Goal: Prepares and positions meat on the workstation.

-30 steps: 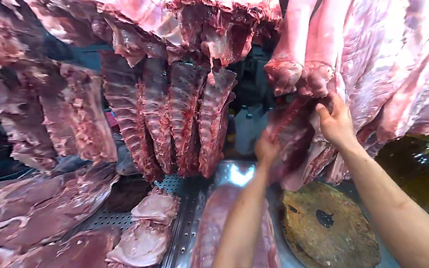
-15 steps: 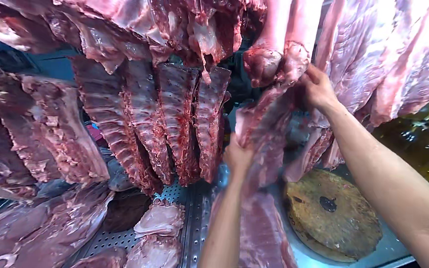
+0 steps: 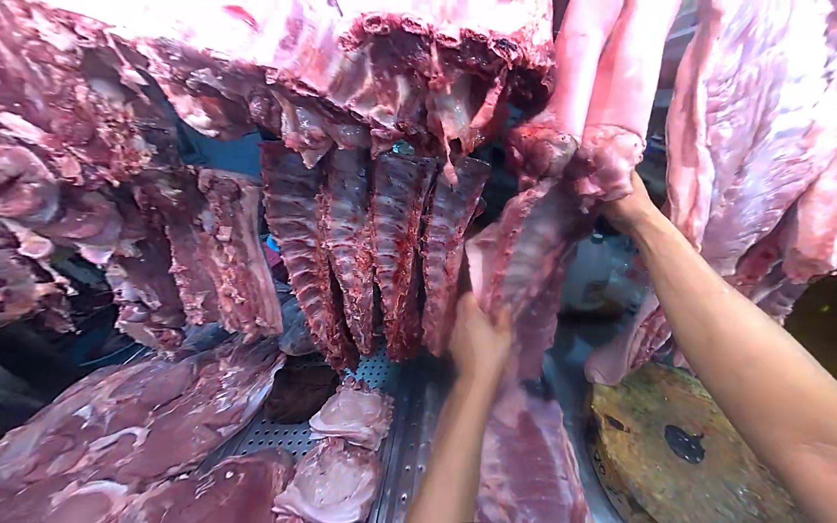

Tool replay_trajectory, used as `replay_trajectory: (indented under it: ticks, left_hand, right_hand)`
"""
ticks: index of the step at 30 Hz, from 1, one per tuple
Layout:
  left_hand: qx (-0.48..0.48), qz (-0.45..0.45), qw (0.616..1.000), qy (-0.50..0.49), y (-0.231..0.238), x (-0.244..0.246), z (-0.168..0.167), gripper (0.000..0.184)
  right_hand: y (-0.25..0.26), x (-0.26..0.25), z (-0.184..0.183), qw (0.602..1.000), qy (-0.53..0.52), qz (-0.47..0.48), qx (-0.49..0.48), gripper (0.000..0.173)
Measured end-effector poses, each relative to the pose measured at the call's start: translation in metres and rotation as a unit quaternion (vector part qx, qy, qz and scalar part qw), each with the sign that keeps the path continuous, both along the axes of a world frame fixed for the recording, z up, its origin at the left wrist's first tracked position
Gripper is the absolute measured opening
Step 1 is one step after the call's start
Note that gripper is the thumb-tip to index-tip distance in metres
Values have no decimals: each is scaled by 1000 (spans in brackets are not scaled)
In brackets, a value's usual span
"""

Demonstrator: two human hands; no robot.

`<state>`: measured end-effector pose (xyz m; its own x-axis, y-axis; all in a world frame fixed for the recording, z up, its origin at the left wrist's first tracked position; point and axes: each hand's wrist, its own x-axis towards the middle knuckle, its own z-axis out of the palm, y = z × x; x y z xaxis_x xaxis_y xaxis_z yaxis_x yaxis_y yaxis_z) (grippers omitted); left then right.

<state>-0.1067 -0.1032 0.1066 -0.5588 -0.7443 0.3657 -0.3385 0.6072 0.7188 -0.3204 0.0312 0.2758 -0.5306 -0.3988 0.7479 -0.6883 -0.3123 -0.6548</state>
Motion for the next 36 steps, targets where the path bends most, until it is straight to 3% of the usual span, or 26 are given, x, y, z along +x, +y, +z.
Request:
replay_trajectory:
  ticks: [3, 7, 9, 12, 15, 18, 20, 28, 31, 33, 36]
  left_hand:
    - [-81, -25, 984, 155, 8, 5, 7, 79]
    - [-116, -91, 950, 274, 17, 3, 80, 74]
    - [-105, -117, 953, 260, 19, -9, 123, 82]
    - [-94, -120, 976, 157, 16, -35, 162, 89]
    - [-119, -97, 983, 104, 10, -53, 167, 71]
    - [-161, -81, 978, 102, 1, -59, 166, 59]
    - [-149, -80, 981, 95, -4, -63, 172, 60]
    - [-65, -158, 972, 159, -22, -68, 190, 71]
    - [-125, -229, 947, 186, -34, -67, 184, 77]
    - [-191, -230, 946, 128, -32, -66, 179, 78]
    - [-254, -182, 950, 19, -31, -71, 176, 62]
  right_hand:
    - [-1, -13, -8, 998, -25, 18, -51, 45]
    - [5, -18, 1, 997, -29, 54, -37, 41]
    - [9, -14, 9, 999, -4, 54, -3, 39]
    - [16, -13, 20, 998, 8, 61, 25, 29]
    - [19, 4, 35, 994, -92, 43, -27, 16]
    - [19, 11, 49, 973, -181, 103, -101, 35]
    - [18, 14, 58, 968, -164, 144, -125, 43]
    - [10, 19, 62, 976, -89, 177, -93, 43]
    - [7, 25, 63, 979, -103, 149, -95, 42]
    - [6, 30, 67, 982, -128, 114, -80, 43]
    - [9, 37, 69, 981, -166, 89, -34, 51]
